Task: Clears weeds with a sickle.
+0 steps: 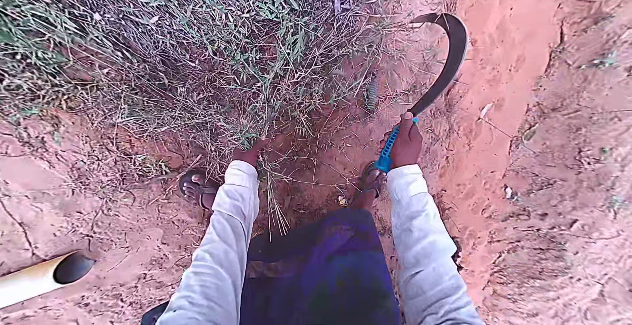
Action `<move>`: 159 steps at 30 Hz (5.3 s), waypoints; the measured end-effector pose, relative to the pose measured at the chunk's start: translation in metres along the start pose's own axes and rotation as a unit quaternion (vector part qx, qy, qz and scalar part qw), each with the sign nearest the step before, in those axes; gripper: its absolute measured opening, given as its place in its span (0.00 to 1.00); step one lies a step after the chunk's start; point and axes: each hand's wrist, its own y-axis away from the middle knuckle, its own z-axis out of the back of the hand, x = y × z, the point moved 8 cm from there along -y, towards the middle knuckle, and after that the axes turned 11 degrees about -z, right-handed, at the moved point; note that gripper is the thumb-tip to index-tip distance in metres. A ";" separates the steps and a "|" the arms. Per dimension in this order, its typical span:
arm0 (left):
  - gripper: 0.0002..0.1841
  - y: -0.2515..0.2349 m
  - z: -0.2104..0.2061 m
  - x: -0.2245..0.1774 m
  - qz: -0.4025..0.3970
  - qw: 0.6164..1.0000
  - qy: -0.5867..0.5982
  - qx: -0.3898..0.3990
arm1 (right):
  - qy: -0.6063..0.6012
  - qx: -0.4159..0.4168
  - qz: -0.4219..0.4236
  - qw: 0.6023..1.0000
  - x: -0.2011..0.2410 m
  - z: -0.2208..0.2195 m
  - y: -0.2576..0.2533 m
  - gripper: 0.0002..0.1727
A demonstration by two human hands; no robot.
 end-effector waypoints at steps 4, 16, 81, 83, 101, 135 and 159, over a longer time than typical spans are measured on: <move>0.35 0.009 -0.003 -0.006 -0.017 0.999 0.031 0.003 | 0.015 -0.017 -0.096 0.995 0.007 -0.035 -0.077 0.38; 0.34 -0.003 0.011 0.008 0.001 0.999 -0.001 -0.039 | 0.266 0.112 -0.038 0.957 -0.121 -0.064 0.118 0.29; 0.37 0.007 0.013 0.003 0.059 0.997 0.025 0.044 | 0.166 -0.065 -0.022 0.984 0.087 -0.058 -0.081 0.41; 0.37 0.009 0.010 0.007 0.063 0.997 0.027 0.037 | 0.169 -0.038 -0.059 0.983 0.062 -0.076 -0.073 0.40; 0.38 0.003 0.005 0.010 0.049 0.999 -0.001 0.018 | -0.311 0.118 -0.034 0.942 0.070 -0.067 -0.110 0.32; 0.30 0.004 0.001 0.015 0.005 0.995 0.084 -0.046 | -0.047 0.120 -0.103 0.986 -0.162 -0.042 0.080 0.23; 0.41 -0.015 0.064 -0.043 -0.085 0.982 -0.059 -0.159 | 0.458 0.285 -0.085 0.838 -0.157 -0.106 0.155 0.33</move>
